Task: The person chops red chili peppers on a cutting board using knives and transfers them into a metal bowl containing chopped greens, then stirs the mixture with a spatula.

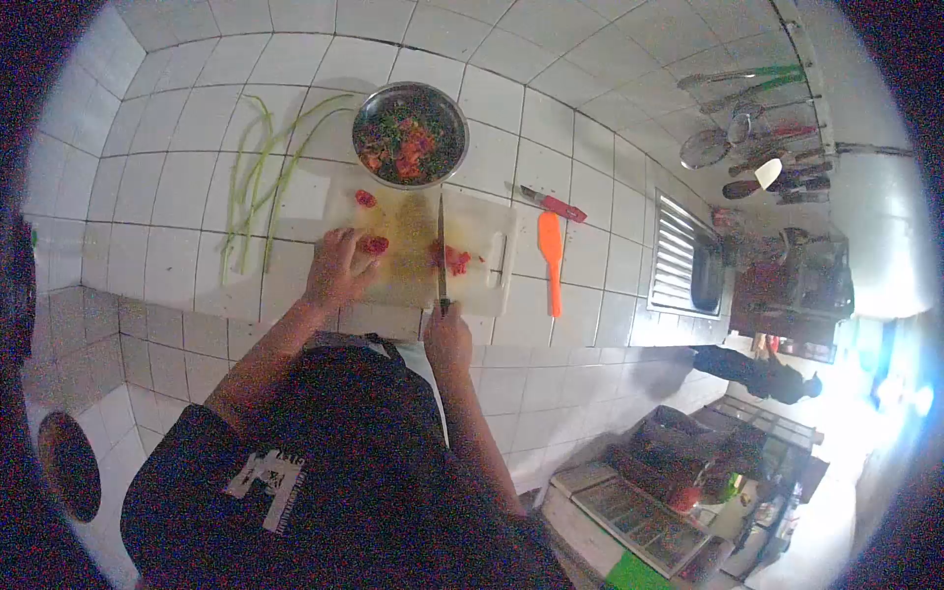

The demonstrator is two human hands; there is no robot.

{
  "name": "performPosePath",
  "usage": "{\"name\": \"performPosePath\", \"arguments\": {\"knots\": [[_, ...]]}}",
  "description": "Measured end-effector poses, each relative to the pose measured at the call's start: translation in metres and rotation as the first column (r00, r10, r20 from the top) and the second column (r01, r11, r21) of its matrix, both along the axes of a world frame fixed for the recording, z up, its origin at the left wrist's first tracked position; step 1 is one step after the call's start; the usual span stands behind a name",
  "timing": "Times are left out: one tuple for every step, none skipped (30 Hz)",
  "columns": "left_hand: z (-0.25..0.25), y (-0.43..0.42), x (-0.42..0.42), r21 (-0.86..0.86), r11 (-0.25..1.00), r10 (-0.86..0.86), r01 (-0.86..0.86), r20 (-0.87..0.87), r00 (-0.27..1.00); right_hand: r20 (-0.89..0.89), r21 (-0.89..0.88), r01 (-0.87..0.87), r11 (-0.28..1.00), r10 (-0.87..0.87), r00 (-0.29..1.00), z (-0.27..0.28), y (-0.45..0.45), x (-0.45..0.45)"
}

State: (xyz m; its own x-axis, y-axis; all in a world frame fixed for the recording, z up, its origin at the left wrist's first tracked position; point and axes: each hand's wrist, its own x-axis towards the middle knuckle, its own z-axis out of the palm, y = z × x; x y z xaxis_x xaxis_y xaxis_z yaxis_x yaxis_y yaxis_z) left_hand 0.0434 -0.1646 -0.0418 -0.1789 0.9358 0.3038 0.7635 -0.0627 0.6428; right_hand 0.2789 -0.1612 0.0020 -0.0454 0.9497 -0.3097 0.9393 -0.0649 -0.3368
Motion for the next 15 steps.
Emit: {"name": "performPosePath", "arguments": {"knots": [[0.000,0.000,-0.001,-0.032,0.999,0.003,-0.003,0.002,1.000,-0.014,0.013,-0.013,1.000,0.013,1.000,0.001,0.003,-0.002],[-0.001,0.000,-0.002,-0.030,0.999,0.011,-0.010,0.004,1.000,-0.011,0.015,-0.020,1.000,0.021,1.000,0.000,0.002,-0.001],[-0.002,0.001,-0.001,-0.040,0.999,0.006,-0.005,0.016,1.000,-0.025,0.042,-0.078,0.996,0.079,0.997,0.000,0.001,0.002],[-0.003,0.000,-0.001,-0.050,0.999,0.005,-0.004,0.027,1.000,-0.038,0.071,-0.138,0.988,0.141,0.989,0.000,0.002,0.004],[-0.004,-0.001,0.000,-0.046,0.999,0.016,-0.015,0.025,1.000,-0.039,0.075,-0.149,0.986,0.152,0.988,0.000,0.002,0.006],[-0.005,-0.001,0.001,-0.026,0.999,0.029,-0.028,0.012,1.000,-0.058,-0.007,-0.058,0.998,0.057,0.997,0.002,0.001,0.008],[-0.006,-0.001,0.001,-0.005,0.999,0.044,-0.044,-0.003,0.999,-0.071,-0.088,0.031,0.996,-0.037,0.997,0.004,0.001,0.009],[-0.008,0.000,0.001,0.003,0.998,0.057,-0.057,-0.009,0.998,-0.077,-0.082,0.017,0.997,-0.023,0.997,0.003,-0.001,0.015],[-0.008,0.001,0.001,-0.016,0.998,0.054,-0.054,0.022,0.998,-0.133,-0.043,0.019,0.999,-0.025,0.991,0.000,-0.006,0.023],[-0.006,0.001,0.000,-0.036,0.998,0.049,-0.047,0.051,0.998,-0.190,-0.007,0.026,1.000,-0.027,0.981,0.000,-0.010,0.027],[-0.003,-0.001,0.000,-0.034,0.998,0.058,-0.056,0.041,0.997,-0.200,-0.006,0.018,1.000,-0.019,0.980,0.001,-0.012,0.031],[0.001,-0.003,0.002,-0.062,0.997,0.040,-0.037,0.037,0.999,-0.202,0.015,0.051,0.999,-0.047,0.978,0.007,-0.014,0.031],[0.004,-0.002,0.003,-0.090,0.996,0.024,-0.020,0.034,0.999,-0.204,0.036,0.083,0.996,-0.074,0.976,0.011,-0.014,0.033],[0.002,0.000,0.004,-0.089,0.996,0.033,-0.031,0.027,0.999,-0.233,0.019,0.090,0.996,-0.083,0.969,0.002,-0.013,0.041],[-0.001,0.002,0.005,-0.063,0.998,0.025,-0.024,0.011,1.000,-0.240,0.017,0.083,0.996,-0.077,0.968,0.005,-0.010,0.040]]}}
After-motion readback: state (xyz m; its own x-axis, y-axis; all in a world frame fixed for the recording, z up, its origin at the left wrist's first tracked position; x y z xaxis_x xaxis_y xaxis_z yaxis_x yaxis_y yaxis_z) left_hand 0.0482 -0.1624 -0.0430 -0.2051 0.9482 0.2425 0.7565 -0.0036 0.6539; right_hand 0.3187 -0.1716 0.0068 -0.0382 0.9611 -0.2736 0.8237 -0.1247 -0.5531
